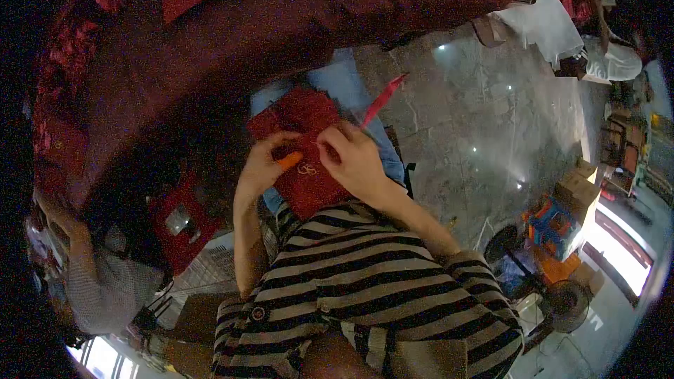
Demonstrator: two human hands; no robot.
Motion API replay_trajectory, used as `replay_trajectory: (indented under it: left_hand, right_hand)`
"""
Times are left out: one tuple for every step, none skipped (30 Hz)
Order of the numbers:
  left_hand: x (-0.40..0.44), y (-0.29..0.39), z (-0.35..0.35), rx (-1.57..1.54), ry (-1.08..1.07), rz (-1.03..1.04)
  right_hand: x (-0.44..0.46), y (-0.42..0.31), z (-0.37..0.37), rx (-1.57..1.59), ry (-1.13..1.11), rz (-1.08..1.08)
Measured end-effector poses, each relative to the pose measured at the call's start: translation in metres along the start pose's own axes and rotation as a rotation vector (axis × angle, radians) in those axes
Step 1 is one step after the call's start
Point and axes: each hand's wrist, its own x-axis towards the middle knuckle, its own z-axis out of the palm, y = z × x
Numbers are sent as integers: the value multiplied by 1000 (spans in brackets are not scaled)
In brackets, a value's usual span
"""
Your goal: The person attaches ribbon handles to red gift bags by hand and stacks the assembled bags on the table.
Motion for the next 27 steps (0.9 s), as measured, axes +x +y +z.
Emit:
replay_trajectory:
  left_hand:
    - [-1,1,2,-1,26,16]
    - [-4,2,5,-3,49,32]
    - [-6,2,9,-30,28,25]
    - [-8,3,4,-33,51,20]
    - [-8,5,7,-55,66,25]
    - [-4,6,13,-72,62,40]
    - [-8,8,13,-56,83,41]
    - [-10,9,13,-44,103,48]
    - [-12,10,14,-42,106,49]
    - [-13,12,15,17,136,67]
    - [-15,13,15,74,165,88]
    - [-16,16,14,73,165,90]
    - [-17,19,12,105,184,83]
    - [-18,21,11,138,204,78]
    - [-19,20,12,139,209,80]
    - [-19,17,15,55,214,85]
    - [-18,17,17,-30,216,90]
    - [-17,21,17,-29,221,92]
    - [-17,27,17,124,264,145]
    - [-17,32,16,276,305,198]
    - [-16,34,15,276,307,197]
    - [-14,36,14,306,308,235]
    - [-13,37,13,336,309,272]
    - [-12,34,14,337,316,272]
    - [-10,29,17,304,302,255]
    - [-9,27,19,271,286,239]
    - [-9,26,19,272,289,240]
  right_hand:
    - [-1,-1,3,4,-16,-5]
    - [-3,-2,5,7,-31,-6]
    - [-7,-4,4,-12,-45,19]
    - [-6,-3,12,-25,-43,13]
    - [-6,-3,11,-60,-46,11]
    - [-6,-2,7,-82,-47,9]
    - [-6,-6,10,-122,-41,4]
    - [-5,-9,11,-169,-35,-4]
    - [-2,-10,11,-167,-34,-7]
    - [1,-13,11,-142,-61,23]
    - [3,-15,9,-120,-88,53]
    - [7,-17,7,-121,-88,52]
    - [11,-18,4,-42,-114,79]
    - [14,-18,3,39,-139,104]
    - [15,-17,0,39,-139,99]
    - [16,-14,-4,86,-216,190]
    - [17,-12,-6,133,-294,284]
    - [16,-10,-4,139,-245,212]
    - [13,-12,0,140,-246,209]
    - [11,-17,6,1,-161,114]
    - [10,-19,8,-137,-75,19]
    - [11,-19,8,-60,-90,53]
    - [12,-17,7,-61,-93,49]
    - [13,-12,6,36,-112,84]
    - [14,-8,7,135,-132,119]
    - [12,-5,9,137,-133,114]
    - [8,-7,11,93,-77,47]
